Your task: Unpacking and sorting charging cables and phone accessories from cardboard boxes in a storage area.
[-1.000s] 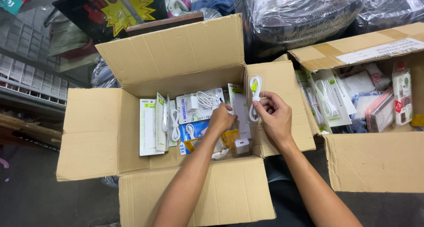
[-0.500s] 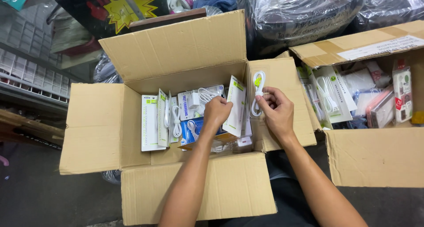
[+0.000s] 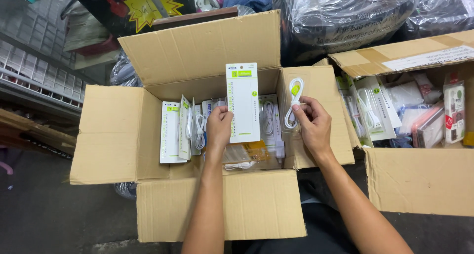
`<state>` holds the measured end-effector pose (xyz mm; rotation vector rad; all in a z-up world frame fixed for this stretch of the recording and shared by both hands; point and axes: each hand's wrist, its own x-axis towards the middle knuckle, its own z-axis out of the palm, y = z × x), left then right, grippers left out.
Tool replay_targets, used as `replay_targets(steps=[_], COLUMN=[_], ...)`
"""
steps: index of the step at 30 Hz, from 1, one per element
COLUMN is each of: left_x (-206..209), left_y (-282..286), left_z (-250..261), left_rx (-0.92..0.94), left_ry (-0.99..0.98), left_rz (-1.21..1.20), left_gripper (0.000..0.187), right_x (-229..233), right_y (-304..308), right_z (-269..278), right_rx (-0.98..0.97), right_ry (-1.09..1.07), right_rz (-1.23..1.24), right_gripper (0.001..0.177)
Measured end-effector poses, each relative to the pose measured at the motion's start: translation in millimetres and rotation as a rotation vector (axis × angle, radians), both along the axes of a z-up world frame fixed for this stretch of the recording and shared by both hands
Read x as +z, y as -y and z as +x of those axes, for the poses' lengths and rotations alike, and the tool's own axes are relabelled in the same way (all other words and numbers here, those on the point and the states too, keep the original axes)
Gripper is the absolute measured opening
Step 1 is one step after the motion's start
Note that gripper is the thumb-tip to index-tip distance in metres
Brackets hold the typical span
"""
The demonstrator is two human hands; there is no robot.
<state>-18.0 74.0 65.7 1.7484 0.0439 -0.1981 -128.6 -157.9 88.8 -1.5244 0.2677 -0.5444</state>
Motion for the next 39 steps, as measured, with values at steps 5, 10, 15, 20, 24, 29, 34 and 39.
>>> replay_targets(steps=[5,10,15,20,24,29,34,39], left_x=[12.2,10.6,25.6,60.9,104.2,129.3,116.7,110.2], left_y=[10.6,43.5,91.9,121.4,136.2,156.9,175.3,183.5], left_z=[-18.7,-39.6,-69.6,-93.9,-104.1,-109.4,-109.1,-109.6], left_rx=[0.046,0.059,-0.038,-0.111,-0.088,-0.19,-0.278,-0.331], left_ry=[0.04,0.103,0.174,0.132,0.504,0.741,0.813,0.783], left_rz=[-0.185,-0.207,-0.213,-0.186,0.229,0.343,0.409,0.379], left_gripper=[0.02,0.021,0.024,0.031,0.035,0.032,0.036,0.03], right_x=[-9.7,-6.6,19.8,5.9,10.5,22.8,30.0,28.6], right_y=[3.1,13.0,30.7,55.0,74.1,91.4,109.8,130.7], right_z=[0.0,-3.0,-15.2,-27.3,-39.9,-49.0,-56.2,-61.7], right_rx=[0.025,0.109,0.206,0.218,0.189,0.227,0.247,0.242], right_ry=[0.017,0.052,0.035,-0.051,-0.144,-0.226,-0.263,-0.348], right_rz=[0.081,0.274,0.464,0.576,0.425,0.315,0.298,0.243], right_gripper=[0.028,0.027,0.026,0.022,0.02,0.019,0.019,0.021])
